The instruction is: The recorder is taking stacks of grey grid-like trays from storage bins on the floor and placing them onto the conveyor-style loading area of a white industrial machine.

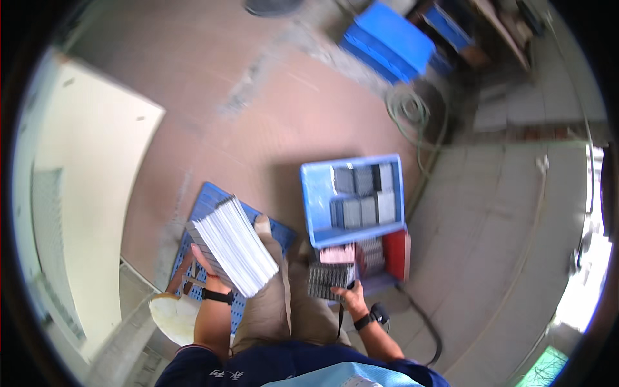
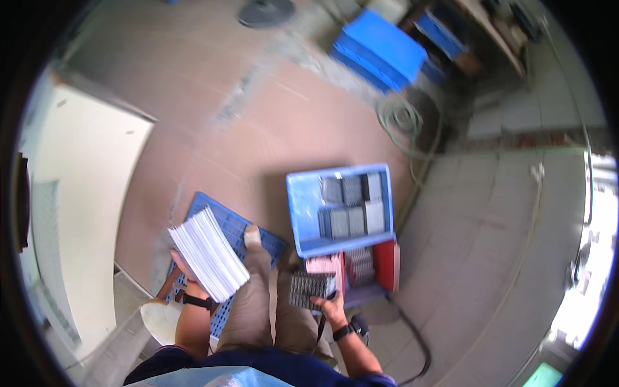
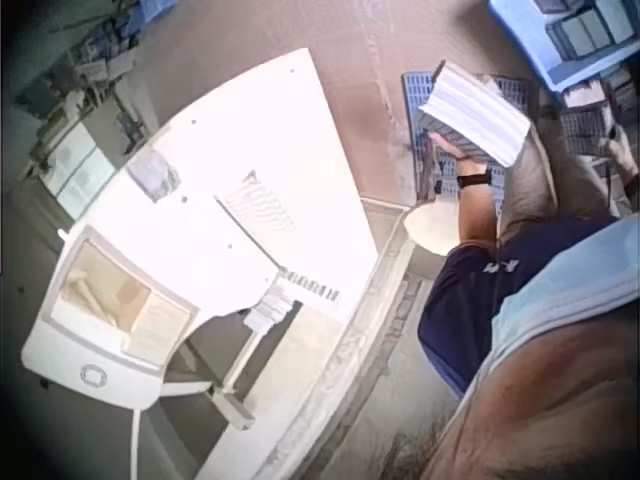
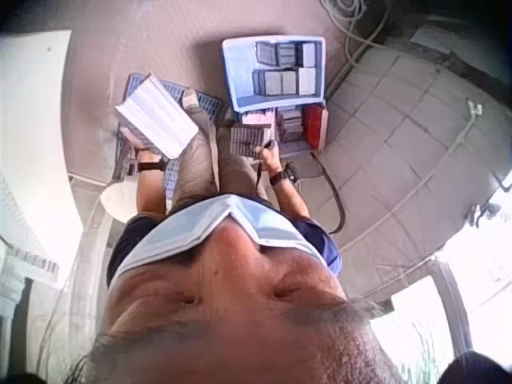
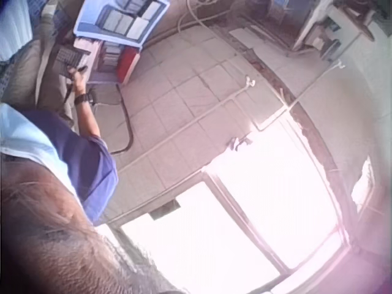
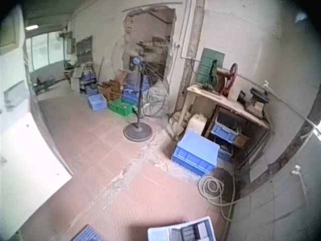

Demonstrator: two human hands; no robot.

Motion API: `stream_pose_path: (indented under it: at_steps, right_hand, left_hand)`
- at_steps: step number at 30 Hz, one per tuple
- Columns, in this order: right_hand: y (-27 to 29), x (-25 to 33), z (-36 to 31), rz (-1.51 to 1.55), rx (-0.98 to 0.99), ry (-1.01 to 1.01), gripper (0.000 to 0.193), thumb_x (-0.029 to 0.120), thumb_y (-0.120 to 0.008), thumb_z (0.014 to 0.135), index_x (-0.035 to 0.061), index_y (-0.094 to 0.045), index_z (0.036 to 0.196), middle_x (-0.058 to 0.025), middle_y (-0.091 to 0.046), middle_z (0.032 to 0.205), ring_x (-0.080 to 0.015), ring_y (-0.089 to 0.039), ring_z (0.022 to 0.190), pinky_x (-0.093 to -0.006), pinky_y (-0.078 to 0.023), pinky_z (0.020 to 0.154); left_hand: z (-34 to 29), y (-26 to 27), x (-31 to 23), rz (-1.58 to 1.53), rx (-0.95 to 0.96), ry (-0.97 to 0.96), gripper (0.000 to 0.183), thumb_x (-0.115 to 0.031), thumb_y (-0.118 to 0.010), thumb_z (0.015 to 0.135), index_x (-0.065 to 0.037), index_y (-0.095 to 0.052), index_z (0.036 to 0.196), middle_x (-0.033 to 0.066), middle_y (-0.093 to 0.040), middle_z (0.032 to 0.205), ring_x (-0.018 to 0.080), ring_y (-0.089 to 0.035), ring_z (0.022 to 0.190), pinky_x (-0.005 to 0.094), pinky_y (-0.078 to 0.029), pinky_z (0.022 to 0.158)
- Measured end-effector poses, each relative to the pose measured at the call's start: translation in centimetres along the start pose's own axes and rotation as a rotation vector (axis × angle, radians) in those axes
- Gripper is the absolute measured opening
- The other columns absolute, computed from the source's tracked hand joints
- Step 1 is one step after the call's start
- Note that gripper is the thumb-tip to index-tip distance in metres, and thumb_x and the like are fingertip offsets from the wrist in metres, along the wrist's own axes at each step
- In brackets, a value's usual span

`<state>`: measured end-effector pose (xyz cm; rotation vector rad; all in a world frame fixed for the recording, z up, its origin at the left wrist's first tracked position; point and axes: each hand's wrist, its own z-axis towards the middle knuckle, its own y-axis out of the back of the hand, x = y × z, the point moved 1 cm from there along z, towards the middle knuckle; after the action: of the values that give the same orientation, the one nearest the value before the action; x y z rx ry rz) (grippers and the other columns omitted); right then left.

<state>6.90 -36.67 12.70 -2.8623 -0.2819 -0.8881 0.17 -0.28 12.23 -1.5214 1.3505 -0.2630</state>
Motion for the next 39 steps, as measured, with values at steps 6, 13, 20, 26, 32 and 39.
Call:
stream_pose_path:
  at_steps: [6,13,20,26,32,39]
  right_hand:
    - [-0.1,3.5,0.6,-0.091,0.046,0.149,0.053,-0.001,-0.076,0.059,-0.0072,-0.053,0.105,-0.0118,-0.062,0.099,-0.0209,-0.060,0.087,-0.0335,-0.049,0.082]
    - [-3.3,11.1,0.9,-0.058,0.167,0.268,0.057,-0.002,-0.075,0.058,-0.0059,-0.052,0.109,-0.0116,-0.061,0.098,-0.0219,-0.061,0.084,-0.0327,-0.049,0.078]
    - [-11.3,21.6,-4.1,-0.041,0.348,0.330,0.044,0.008,-0.066,0.068,-0.0061,-0.055,0.109,-0.0137,-0.062,0.099,-0.0257,-0.062,0.087,-0.0386,-0.051,0.078]
    - [-27.5,31.2,-10.6,0.014,0.751,0.435,0.058,0.009,-0.066,0.067,-0.0029,-0.048,0.121,-0.0141,-0.060,0.111,-0.0302,-0.061,0.096,-0.0432,-0.049,0.088]
    - [-44.9,37.0,-13.7,-0.036,0.965,0.314,0.051,0.014,-0.071,0.073,0.0006,-0.051,0.117,-0.0150,-0.062,0.107,-0.0309,-0.065,0.087,-0.0432,-0.057,0.068]
    - [-62.5,41.3,-12.1,-0.203,0.986,0.257,0.044,0.021,-0.072,0.075,0.0039,-0.056,0.112,-0.0111,-0.065,0.107,-0.0292,-0.064,0.091,-0.0442,-0.059,0.065]
  left_hand:
    - [-10.3,-3.3,-7.0,-0.011,-0.039,-0.050,0.089,-0.077,-0.034,0.079,-0.011,-0.038,0.139,0.0114,-0.047,0.135,0.0297,-0.049,0.118,0.0451,-0.040,0.100]
    - [-19.4,-3.5,-13.4,-0.116,-0.201,-0.439,0.076,-0.066,-0.035,0.086,-0.006,-0.046,0.131,0.0119,-0.055,0.125,0.0283,-0.055,0.110,0.0432,-0.045,0.094]
    - [-22.2,-3.0,-18.6,-0.249,-0.223,-0.576,0.069,-0.062,-0.036,0.088,-0.007,-0.048,0.129,0.0111,-0.056,0.122,0.0282,-0.055,0.109,0.0432,-0.045,0.094]
    - [-23.8,-2.5,-24.6,-0.372,-0.242,-0.758,0.066,-0.060,-0.036,0.089,-0.008,-0.049,0.128,0.0100,-0.056,0.122,0.0283,-0.055,0.109,0.0432,-0.045,0.093]
    - [-28.8,0.2,-27.5,-0.434,-0.354,-1.045,0.064,-0.058,-0.040,0.089,-0.008,-0.049,0.128,0.0097,-0.057,0.121,0.0274,-0.056,0.107,0.0419,-0.046,0.092]
    - [-34.7,2.7,-25.4,-0.627,-0.659,-1.316,0.061,-0.056,-0.050,0.085,-0.008,-0.053,0.122,0.0091,-0.060,0.111,0.0247,-0.059,0.097,0.0397,-0.050,0.086]
